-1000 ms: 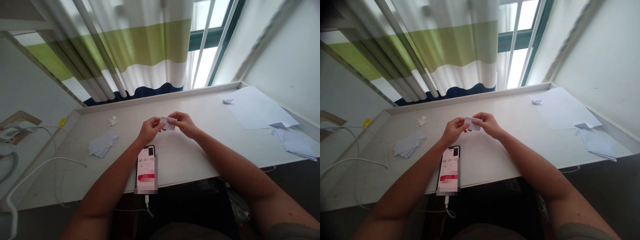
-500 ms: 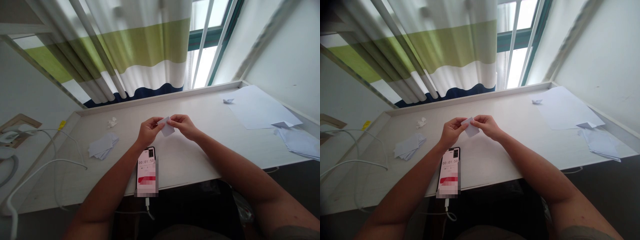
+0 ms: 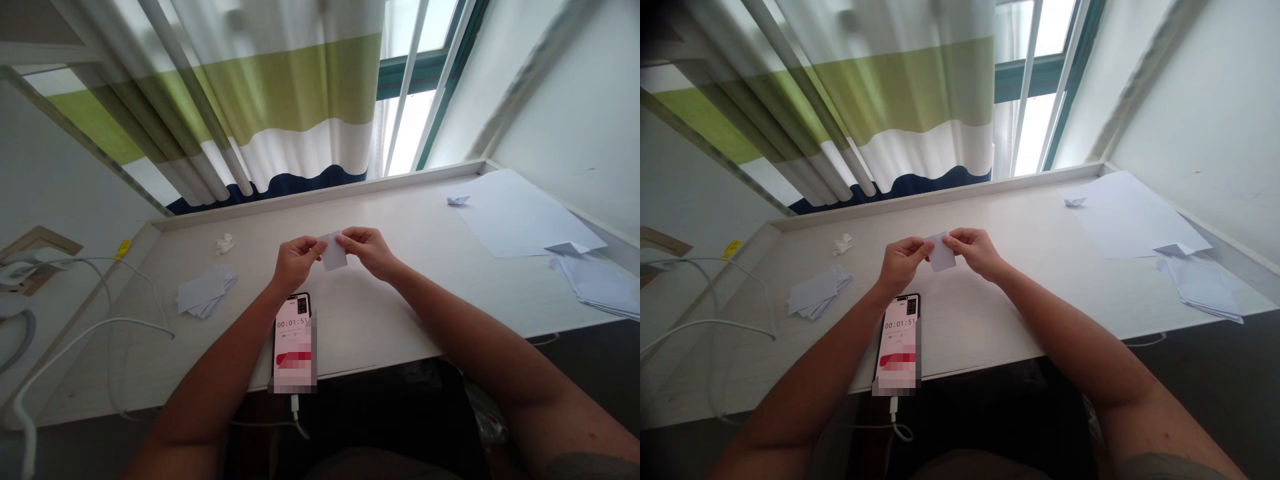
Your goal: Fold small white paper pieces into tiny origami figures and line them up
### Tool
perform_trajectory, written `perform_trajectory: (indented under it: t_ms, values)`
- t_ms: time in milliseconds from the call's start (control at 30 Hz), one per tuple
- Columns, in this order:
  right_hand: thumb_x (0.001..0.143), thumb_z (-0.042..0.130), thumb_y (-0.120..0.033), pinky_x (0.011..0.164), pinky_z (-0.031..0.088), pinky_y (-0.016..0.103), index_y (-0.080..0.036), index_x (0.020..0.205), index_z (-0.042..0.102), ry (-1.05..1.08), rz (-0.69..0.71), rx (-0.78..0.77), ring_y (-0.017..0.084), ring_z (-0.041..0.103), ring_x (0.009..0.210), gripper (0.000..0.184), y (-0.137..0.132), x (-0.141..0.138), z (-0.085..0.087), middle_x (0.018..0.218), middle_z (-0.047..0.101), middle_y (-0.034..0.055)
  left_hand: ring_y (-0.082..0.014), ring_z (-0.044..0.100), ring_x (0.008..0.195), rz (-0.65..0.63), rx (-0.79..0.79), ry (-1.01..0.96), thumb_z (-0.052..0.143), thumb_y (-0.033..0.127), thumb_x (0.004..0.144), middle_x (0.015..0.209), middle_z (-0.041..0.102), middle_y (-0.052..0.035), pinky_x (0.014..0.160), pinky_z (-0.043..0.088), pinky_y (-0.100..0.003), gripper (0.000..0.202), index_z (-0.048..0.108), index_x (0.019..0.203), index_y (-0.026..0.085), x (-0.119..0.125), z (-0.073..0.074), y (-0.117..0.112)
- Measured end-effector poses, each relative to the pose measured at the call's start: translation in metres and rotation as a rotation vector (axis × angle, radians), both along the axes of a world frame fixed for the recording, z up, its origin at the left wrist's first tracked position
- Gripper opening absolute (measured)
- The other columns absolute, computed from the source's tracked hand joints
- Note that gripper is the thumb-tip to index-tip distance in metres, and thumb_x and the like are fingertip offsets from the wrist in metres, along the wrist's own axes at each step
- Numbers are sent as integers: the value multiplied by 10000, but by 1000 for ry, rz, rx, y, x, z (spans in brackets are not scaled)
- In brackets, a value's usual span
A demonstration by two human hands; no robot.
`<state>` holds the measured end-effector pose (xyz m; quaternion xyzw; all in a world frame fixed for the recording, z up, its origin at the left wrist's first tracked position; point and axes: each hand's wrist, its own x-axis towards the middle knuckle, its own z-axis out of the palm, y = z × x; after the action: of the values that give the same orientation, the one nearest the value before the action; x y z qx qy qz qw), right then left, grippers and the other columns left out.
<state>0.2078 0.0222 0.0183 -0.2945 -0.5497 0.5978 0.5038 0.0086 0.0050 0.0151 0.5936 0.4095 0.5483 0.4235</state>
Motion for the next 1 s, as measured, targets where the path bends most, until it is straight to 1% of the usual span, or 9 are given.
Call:
perform_trajectory:
  t_ms: [267, 400, 533, 633, 733, 867, 1000]
  values:
    - [750, 952, -629, 778, 634, 380, -175, 847, 802, 14, 22, -12, 193, 716, 775, 487, 0, 0, -2, 829, 778, 46, -131, 635, 654, 3, -37, -71, 967, 521, 738, 720, 732, -19, 655, 564, -287, 387, 808, 776, 171, 3, 2, -3]
    - [758, 947, -630, 781, 637, 381, -176, 856, 808, 7, 3, -9, 186, 705, 775, 485, 1, 0, -3, 842, 781, 49, -139, 654, 667, -14, -70, -89, 959, 549, 746, 749, 752, -33, 656, 575, -293, 412, 810, 792, 167, 3, 2, -3]
    - [757, 943, -639, 760, 625, 367, -172, 848, 806, -6, -57, -5, 181, 693, 768, 496, 2, 1, -5, 838, 776, 51, -156, 667, 673, -81, -89, -15, 930, 557, 782, 766, 762, -50, 659, 589, -312, 407, 829, 820, 165, 2, 5, -4]
    - [738, 951, -647, 740, 621, 356, -171, 821, 796, -4, -67, -13, 175, 687, 746, 507, 2, 1, -4, 817, 772, 46, -146, 642, 631, -67, -63, 12, 937, 529, 774, 719, 740, -34, 628, 565, -301, 377, 818, 777, 172, 2, 8, -5]
    - [731, 946, -665, 738, 622, 348, -165, 785, 777, -8, -58, -6, 173, 690, 738, 531, 1, 0, -3, 797, 767, 48, -148, 642, 620, -58, -60, 55, 912, 514, 798, 676, 720, -28, 625, 546, -293, 371, 793, 721, 171, 1, 9, -5]
    - [770, 878, -732, 679, 598, 317, -156, 763, 766, -65, -105, 47, 163, 660, 692, 587, 0, 0, -3, 742, 737, 42, -150, 652, 614, -82, -74, 135, 885, 485, 820, 658, 721, -36, 622, 531, -283, 361, 781, 692, 164, 0, 10, -6]
    - [801, 846, -744, 668, 589, 306, -157, 765, 752, -86, -138, 115, 163, 644, 696, 595, 0, -1, -4, 733, 713, 36, -156, 661, 611, -98, -77, 120, 866, 482, 837, 667, 729, -42, 619, 539, -286, 346, 800, 731, 159, -1, 8, -5]
